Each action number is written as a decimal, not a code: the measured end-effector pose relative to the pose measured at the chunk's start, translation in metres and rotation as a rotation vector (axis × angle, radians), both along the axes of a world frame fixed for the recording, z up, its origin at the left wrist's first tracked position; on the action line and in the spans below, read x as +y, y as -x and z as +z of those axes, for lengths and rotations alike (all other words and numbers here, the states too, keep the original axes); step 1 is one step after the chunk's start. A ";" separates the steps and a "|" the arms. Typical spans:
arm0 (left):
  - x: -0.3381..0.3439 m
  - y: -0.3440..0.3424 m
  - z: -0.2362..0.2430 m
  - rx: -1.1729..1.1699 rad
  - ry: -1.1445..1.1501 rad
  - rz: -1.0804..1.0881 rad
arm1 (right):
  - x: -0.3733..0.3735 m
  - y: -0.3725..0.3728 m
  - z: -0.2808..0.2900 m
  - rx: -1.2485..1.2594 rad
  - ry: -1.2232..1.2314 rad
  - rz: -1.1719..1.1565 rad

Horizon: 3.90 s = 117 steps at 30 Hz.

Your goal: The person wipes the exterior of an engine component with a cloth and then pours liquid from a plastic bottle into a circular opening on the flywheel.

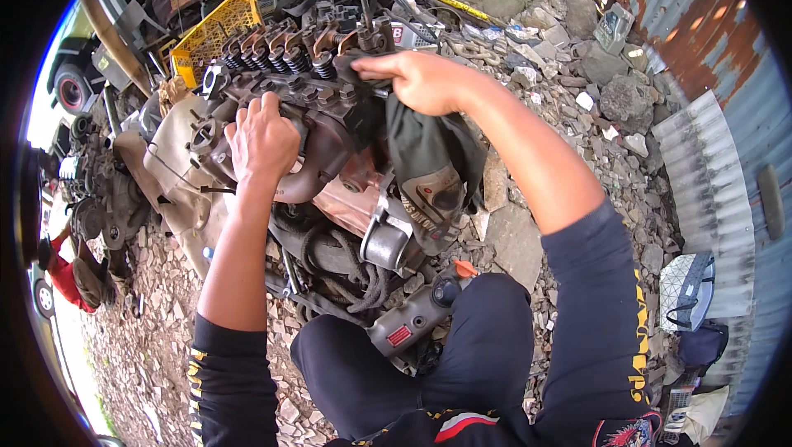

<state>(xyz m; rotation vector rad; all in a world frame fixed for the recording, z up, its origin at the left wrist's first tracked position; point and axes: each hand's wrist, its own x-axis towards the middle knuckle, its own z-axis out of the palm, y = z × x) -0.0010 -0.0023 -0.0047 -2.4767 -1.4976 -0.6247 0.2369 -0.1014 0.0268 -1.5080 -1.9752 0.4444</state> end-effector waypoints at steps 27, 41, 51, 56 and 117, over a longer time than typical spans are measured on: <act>0.006 0.010 -0.001 -0.078 0.028 -0.037 | -0.004 0.031 0.007 -0.149 0.114 -0.175; 0.004 0.006 -0.001 -0.064 0.012 -0.027 | -0.020 -0.005 -0.028 -0.133 -0.199 -0.481; 0.000 0.004 0.002 -0.047 0.030 0.000 | -0.006 0.001 -0.062 0.356 -0.264 -0.308; -0.002 0.004 0.001 -0.014 0.026 0.021 | 0.003 0.013 -0.071 0.359 -0.391 -0.401; -0.003 0.000 0.002 0.005 0.005 0.023 | -0.022 0.050 -0.157 0.193 -0.475 -0.622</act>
